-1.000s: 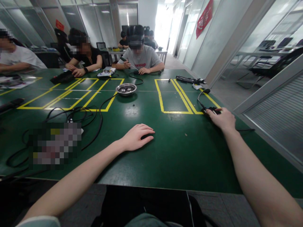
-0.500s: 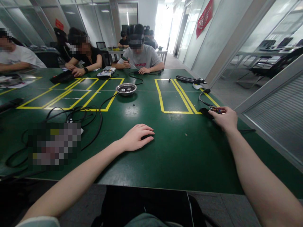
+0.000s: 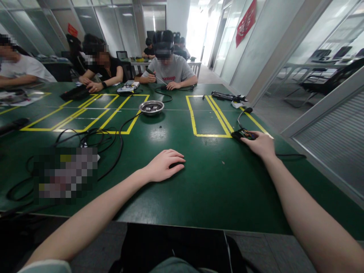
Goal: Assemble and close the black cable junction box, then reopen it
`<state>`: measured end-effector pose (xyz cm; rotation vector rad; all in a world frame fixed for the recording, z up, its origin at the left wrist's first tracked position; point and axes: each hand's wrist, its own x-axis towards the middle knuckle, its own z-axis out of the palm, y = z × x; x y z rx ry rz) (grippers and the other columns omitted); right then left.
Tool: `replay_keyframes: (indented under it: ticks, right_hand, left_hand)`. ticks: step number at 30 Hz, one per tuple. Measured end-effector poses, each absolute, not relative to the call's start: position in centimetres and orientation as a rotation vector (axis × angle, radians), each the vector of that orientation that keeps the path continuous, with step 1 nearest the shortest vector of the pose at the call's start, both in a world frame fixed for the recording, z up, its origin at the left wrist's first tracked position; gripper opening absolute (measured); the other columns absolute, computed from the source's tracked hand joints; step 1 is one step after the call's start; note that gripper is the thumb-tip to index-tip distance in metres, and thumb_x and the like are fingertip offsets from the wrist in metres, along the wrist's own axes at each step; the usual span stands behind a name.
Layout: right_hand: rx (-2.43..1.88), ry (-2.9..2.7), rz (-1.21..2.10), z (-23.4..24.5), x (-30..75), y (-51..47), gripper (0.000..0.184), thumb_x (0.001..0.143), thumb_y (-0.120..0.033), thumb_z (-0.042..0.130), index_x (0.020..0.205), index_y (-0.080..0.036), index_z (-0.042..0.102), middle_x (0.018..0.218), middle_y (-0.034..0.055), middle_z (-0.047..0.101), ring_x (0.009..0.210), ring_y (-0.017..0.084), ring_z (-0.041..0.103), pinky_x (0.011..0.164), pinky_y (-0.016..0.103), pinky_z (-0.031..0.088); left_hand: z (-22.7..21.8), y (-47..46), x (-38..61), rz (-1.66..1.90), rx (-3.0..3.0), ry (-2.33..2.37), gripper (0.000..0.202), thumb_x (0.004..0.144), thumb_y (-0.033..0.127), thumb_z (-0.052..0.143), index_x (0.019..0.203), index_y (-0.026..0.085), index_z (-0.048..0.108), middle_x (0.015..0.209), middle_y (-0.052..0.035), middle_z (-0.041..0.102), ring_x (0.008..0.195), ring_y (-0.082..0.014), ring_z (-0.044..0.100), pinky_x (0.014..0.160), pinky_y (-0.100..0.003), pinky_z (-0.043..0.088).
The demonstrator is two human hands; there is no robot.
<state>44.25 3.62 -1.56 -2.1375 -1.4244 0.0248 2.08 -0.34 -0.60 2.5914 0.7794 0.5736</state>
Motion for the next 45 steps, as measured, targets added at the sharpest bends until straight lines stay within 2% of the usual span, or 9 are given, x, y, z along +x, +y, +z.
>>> replay_keyframes:
  ticks: [5,11,14,18,22,27,31,38,45]
  right_hand:
    - [-2.011,-1.606,0.256,-1.2,39.4,3.4,0.045,0.076,-0.036,0.077,0.117,-0.015,0.074,0.107,0.0129,0.078,0.100,0.031,0.073,0.088,0.045,0.058]
    - [-1.228,-2.195,0.732,-0.7,31.8,-0.1,0.042,0.080,-0.032,0.075,0.121,-0.020,0.074,0.119,0.0091,0.077,0.106,0.027,0.073,0.091,0.040,0.059]
    - [-0.887,-2.387,0.895,-0.5,28.6,-2.3,0.040,0.082,-0.029,0.076,0.122,-0.021,0.074,0.111,0.0072,0.078,0.098,0.023,0.074,0.090,0.035,0.058]
    - [-0.771,-2.463,0.840,-0.5,27.0,-3.4,0.036,0.082,-0.029,0.078,0.118,-0.022,0.074,0.105,0.0056,0.077,0.090,0.021,0.074,0.084,0.032,0.057]
    - [-0.865,-2.479,0.748,-0.4,27.3,-3.3,0.035,0.081,-0.028,0.078,0.115,-0.024,0.071,0.106,0.0043,0.077,0.092,0.022,0.074,0.084,0.032,0.056]
    - [-1.020,-2.526,0.537,-0.1,27.4,-3.3,0.040,0.083,-0.036,0.079,0.119,-0.024,0.069,0.108,0.0055,0.074,0.093,0.024,0.073,0.082,0.034,0.056]
    - [-1.152,-2.541,0.401,0.0,27.4,-3.1,0.045,0.084,-0.048,0.078,0.122,-0.024,0.071,0.108,0.0068,0.070,0.090,0.025,0.073,0.079,0.037,0.058]
    - [-1.146,-2.527,0.254,-0.5,27.6,-2.5,0.065,0.078,-0.055,0.082,0.131,-0.019,0.070,0.118,0.0143,0.065,0.107,0.034,0.065,0.096,0.053,0.054]
    - [-1.203,-2.456,0.142,-1.9,27.6,-2.2,0.075,0.078,-0.060,0.080,0.137,-0.016,0.066,0.123,0.0171,0.064,0.112,0.037,0.061,0.100,0.058,0.048]
  left_hand:
    - [-0.8,-0.3,2.1,0.593,2.583,0.783,0.027,0.105,0.035,0.056,0.122,0.022,0.073,0.126,-0.0089,0.075,0.120,-0.0251,0.067,0.108,-0.047,0.050]
    - [-0.4,-0.8,2.2,0.772,2.574,0.777,0.045,0.098,0.041,0.065,0.138,0.022,0.063,0.137,-0.0135,0.066,0.126,-0.0277,0.062,0.109,-0.045,0.050]
    - [0.0,-1.0,2.2,0.787,2.631,0.661,0.047,0.089,0.052,0.075,0.123,0.020,0.069,0.123,-0.0138,0.069,0.115,-0.0288,0.064,0.103,-0.044,0.052]
    - [0.2,-1.2,2.0,0.601,2.645,0.587,0.045,0.084,0.063,0.076,0.092,0.019,0.068,0.092,-0.0069,0.068,0.086,-0.0212,0.064,0.078,-0.032,0.053]
    - [0.0,-1.2,1.8,0.551,2.630,0.658,0.044,0.087,0.063,0.072,0.090,0.019,0.067,0.087,-0.0032,0.065,0.072,-0.0150,0.061,0.062,-0.026,0.044]
    - [-0.1,-1.1,1.6,0.589,2.641,0.745,0.033,0.095,0.051,0.067,0.095,0.018,0.069,0.081,-0.0011,0.065,0.065,-0.0127,0.060,0.059,-0.024,0.041]
    - [-0.1,-1.0,1.5,0.631,2.621,0.769,0.033,0.095,0.051,0.067,0.096,0.018,0.071,0.082,-0.0018,0.067,0.065,-0.0128,0.062,0.059,-0.024,0.042]
    - [-0.4,-0.6,1.6,0.604,2.574,0.824,0.026,0.099,0.042,0.067,0.108,0.018,0.071,0.095,-0.0042,0.073,0.076,-0.0156,0.068,0.068,-0.025,0.048]
    - [-0.3,-0.5,1.5,0.575,2.580,0.858,0.025,0.096,0.040,0.070,0.106,0.017,0.072,0.092,-0.0035,0.072,0.072,-0.0141,0.066,0.065,-0.024,0.045]
